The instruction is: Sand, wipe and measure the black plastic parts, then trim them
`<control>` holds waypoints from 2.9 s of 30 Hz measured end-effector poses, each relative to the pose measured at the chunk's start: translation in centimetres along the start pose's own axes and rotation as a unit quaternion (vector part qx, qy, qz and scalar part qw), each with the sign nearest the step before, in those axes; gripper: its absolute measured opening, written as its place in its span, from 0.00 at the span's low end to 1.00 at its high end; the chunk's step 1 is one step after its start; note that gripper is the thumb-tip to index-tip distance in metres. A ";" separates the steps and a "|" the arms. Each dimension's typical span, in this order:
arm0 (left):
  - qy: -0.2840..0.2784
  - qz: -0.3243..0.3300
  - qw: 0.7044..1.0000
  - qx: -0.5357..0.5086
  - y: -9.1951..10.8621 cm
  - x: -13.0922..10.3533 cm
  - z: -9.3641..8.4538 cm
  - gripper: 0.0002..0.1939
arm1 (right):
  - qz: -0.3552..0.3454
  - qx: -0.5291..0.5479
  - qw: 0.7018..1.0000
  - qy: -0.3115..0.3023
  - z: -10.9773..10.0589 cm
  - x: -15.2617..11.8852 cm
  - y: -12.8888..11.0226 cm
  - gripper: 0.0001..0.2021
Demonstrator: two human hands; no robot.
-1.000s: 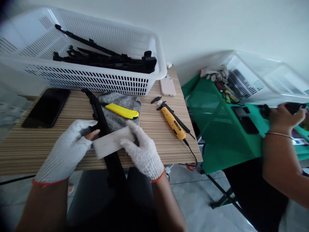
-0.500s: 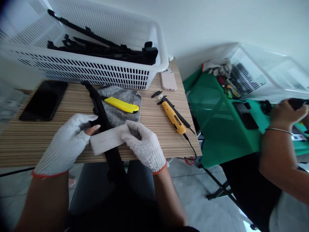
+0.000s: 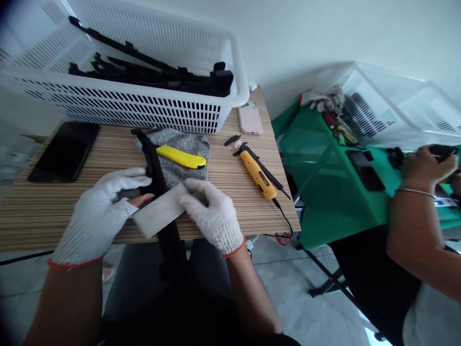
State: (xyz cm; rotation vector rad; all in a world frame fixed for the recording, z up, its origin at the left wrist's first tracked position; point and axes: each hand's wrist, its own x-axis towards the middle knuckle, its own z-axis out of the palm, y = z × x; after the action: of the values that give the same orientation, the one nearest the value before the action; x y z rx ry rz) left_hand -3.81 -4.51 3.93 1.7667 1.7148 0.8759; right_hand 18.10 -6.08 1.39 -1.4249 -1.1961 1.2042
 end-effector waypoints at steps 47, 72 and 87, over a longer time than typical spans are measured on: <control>-0.010 0.043 0.999 -0.017 -0.8 0.1 0.4 0.19 | 0.002 -0.069 0.993 0.096 -0.1 -1.0 0.6 0.19; -0.027 0.036 0.999 -0.020 -0.4 -0.1 0.1 0.17 | -0.052 -0.131 0.990 -0.011 -1.7 -1.4 1.0 0.21; -0.029 0.027 0.999 -0.029 -0.9 0.0 0.2 0.15 | 0.039 0.008 0.995 -0.094 -2.8 -2.1 1.1 0.24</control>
State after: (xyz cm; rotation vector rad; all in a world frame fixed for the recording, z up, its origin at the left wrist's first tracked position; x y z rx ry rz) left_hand -4.26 -4.40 3.11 1.7891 1.5967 0.8807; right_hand 20.91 -8.49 0.91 -1.3807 -1.2651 1.4239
